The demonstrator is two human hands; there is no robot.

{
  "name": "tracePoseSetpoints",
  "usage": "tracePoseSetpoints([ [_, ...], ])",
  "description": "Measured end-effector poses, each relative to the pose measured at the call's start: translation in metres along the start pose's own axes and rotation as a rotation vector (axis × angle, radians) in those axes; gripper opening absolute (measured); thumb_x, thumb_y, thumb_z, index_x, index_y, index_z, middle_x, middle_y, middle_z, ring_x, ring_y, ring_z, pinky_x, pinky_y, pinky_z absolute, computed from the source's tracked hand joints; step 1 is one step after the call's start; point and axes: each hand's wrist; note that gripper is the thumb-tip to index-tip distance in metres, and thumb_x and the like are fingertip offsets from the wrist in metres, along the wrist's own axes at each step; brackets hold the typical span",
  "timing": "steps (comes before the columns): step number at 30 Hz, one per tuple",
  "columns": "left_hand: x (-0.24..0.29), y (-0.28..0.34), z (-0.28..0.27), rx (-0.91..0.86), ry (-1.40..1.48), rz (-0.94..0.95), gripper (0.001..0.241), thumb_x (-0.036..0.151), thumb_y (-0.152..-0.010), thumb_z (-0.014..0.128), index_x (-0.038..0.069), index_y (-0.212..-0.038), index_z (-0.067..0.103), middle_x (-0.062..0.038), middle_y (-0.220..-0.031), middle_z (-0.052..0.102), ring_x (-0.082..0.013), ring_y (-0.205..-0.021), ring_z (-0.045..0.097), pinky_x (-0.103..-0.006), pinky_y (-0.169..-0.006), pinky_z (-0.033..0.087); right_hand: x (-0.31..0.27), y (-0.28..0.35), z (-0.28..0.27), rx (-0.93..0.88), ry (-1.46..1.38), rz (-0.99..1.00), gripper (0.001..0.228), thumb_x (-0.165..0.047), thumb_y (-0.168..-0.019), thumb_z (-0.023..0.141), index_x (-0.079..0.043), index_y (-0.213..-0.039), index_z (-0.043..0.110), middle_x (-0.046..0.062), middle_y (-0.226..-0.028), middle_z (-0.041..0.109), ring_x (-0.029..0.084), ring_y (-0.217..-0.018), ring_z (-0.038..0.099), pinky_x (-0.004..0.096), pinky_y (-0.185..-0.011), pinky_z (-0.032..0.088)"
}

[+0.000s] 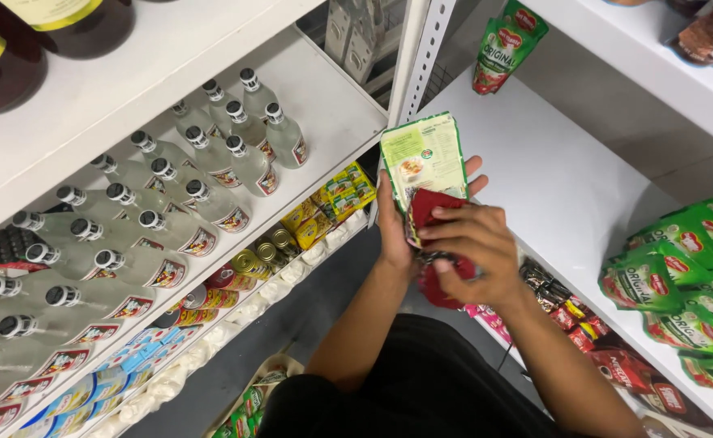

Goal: Wiping individual tomato sauce pouches with a cloth before placing them on a shelf.

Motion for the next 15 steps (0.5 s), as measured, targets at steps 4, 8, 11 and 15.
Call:
tracePoseSetpoints([
  [4,-0.028,0.009,0.026,0.119,0.043,0.219,0.074,0.061,-0.103,0.055,0.002,-0.148,0.052,-0.022,-0.139,0.061,-0.0318,-0.127,0.060,-0.0531,-0.113,0.044,-0.007,-0.033,-0.021,0.300,-0.231,0.178,0.045,-0.037,-0.100,0.057,0.006,-0.092,0.069,0.023,-0.095,0.071,0.041,-0.095,0.072,0.046,-0.090,0.053],
  [8,-0.041,-0.009,-0.051,0.166,-0.024,0.262,0.059,0.045,-0.101,0.063,0.001,-0.140,0.058,-0.025,-0.135,0.062,-0.0359,-0.124,0.062,-0.0576,-0.106,0.047,-0.002,-0.045,-0.020,0.369,-0.173,0.330,0.047,-0.029,-0.106,0.056,0.005,-0.138,0.057,0.024,-0.135,0.059,0.031,-0.125,0.056,0.046,-0.108,0.045],
  [11,-0.034,-0.019,-0.066,0.116,-0.013,0.262,0.058,0.044,-0.102,0.064,-0.002,-0.138,0.059,-0.027,-0.129,0.065,-0.0352,-0.123,0.063,-0.0556,-0.110,0.045,0.003,-0.025,-0.004,0.168,-0.343,0.505,0.066,-0.031,-0.099,0.058,0.000,-0.155,0.042,0.026,-0.123,0.061,0.031,-0.094,0.061,0.046,-0.087,0.053],
  [15,-0.019,-0.017,-0.054,0.213,-0.346,0.481,0.056,0.040,-0.102,0.061,-0.003,-0.137,0.055,-0.026,-0.132,0.062,-0.0280,-0.122,0.061,-0.0543,-0.115,0.039,0.002,0.008,0.014,0.239,-0.396,0.688,0.022,-0.015,-0.092,0.074,-0.004,-0.111,0.070,0.006,-0.091,0.069,0.014,-0.086,0.060,0.033,-0.081,0.051],
])
Point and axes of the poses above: each hand's wrist, its own y-axis away from the middle knuckle, its own z-axis out of the palm, x = y × z
